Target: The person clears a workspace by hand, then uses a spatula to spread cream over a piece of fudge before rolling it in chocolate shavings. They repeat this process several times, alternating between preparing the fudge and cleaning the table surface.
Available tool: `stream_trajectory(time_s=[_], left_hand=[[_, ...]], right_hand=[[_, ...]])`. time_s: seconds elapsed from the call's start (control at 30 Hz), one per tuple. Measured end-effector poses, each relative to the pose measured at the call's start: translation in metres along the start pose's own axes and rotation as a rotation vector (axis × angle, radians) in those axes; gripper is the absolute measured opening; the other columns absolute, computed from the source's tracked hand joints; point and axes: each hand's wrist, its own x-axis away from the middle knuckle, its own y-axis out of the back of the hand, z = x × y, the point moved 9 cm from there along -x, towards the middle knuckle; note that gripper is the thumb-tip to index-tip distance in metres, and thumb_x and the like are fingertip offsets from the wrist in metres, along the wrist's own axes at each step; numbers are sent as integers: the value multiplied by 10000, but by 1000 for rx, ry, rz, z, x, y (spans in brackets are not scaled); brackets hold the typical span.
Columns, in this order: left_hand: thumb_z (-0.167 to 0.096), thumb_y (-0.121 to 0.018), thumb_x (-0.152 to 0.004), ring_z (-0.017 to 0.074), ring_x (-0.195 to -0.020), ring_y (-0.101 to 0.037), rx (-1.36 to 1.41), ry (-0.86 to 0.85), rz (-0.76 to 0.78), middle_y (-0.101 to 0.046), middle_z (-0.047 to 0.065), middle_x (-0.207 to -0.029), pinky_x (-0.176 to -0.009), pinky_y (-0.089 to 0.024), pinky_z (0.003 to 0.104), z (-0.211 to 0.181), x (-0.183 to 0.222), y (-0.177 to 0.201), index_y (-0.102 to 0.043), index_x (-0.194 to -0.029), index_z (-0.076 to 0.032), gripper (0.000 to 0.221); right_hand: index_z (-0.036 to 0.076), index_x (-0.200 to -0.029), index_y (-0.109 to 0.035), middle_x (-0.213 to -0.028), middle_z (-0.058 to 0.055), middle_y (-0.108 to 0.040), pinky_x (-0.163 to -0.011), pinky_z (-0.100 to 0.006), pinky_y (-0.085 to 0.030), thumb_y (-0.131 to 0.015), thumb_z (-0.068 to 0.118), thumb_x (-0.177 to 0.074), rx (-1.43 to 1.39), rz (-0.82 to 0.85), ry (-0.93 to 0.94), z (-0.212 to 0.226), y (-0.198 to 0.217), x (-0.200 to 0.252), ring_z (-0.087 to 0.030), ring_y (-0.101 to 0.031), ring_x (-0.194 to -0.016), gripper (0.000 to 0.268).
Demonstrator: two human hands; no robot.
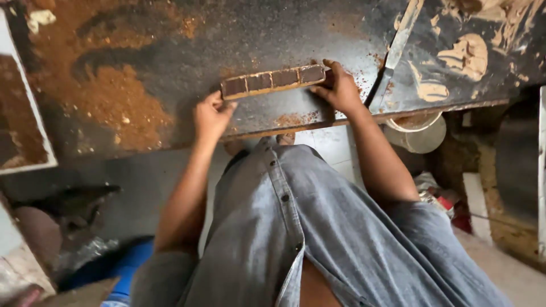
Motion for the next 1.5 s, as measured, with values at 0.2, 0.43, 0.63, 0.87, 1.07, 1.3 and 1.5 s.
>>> stream_trajectory(time_s=[0.2,0.43,0.63,0.87,1.07,1.3,1.5], left_hand=[[-279,-859,-837,329,-680,-733,-155,-85,-85,-721,194,-754,-617,-550,402,-35,-61,14,-750,-851,1,302],[-378,-844,-853,393,-873,-694,-409,6,101,-720,204,-918,-780,-540,475,-48,-89,13,-735,-907,-19,379],[-304,-788,-938,401,-1320,-488,-534,-681,86,-557,172,-1419,-1070,-412,557,-143,-47,-39,-619,-1344,-31,518],[-287,-750,-876,412,-1335,-483,-626,-833,366,-558,210,-1437,-1090,-386,559,-188,-32,-163,-639,-1376,-46,566],[-323,-740,-982,402,-1345,-490,-675,-699,254,-593,191,-1414,-1114,-375,563,-191,-32,-184,-663,-1375,-54,483],[-304,-726,-1001,359,-1359,-502,-429,-666,218,-616,129,-1413,-1140,-376,551,-246,-4,-243,-654,-1382,-82,447],[-255,-736,-964,378,-1320,-529,-340,-719,305,-625,158,-1388,-1121,-401,519,-281,-1,-280,-607,-1421,-69,510]], right_hand=[[11,-1093,-604,-944,-138,-734,-759,-368,-588,-924,311,-855,113,-285,-88,-28,-1,-46,-257,-717,-824,499],[71,-1176,-688,-875,-138,-752,-760,-416,-563,-880,457,-871,295,-535,-306,-64,61,-38,-306,-724,-803,528],[-8,-1178,-663,-1062,-261,-703,-878,-510,-530,-879,348,-811,628,-561,-317,-156,121,11,-437,-674,-991,555],[-25,-1270,-520,-1076,-300,-706,-915,-507,-550,-746,225,-857,307,-559,-453,-211,146,1,-472,-663,-1047,533],[1,-1430,-509,-1209,-291,-696,-926,-461,-541,-650,34,-887,145,-549,-291,-244,210,153,-422,-679,-1130,562],[104,-1569,-435,-1061,-294,-702,-735,-508,-561,-597,-45,-816,374,-546,-460,-235,151,198,-451,-707,-852,785],[51,-1301,-647,-898,-162,-761,-648,-379,-567,-771,161,-1028,107,-481,-465,-263,257,205,-232,-737,-755,319]])
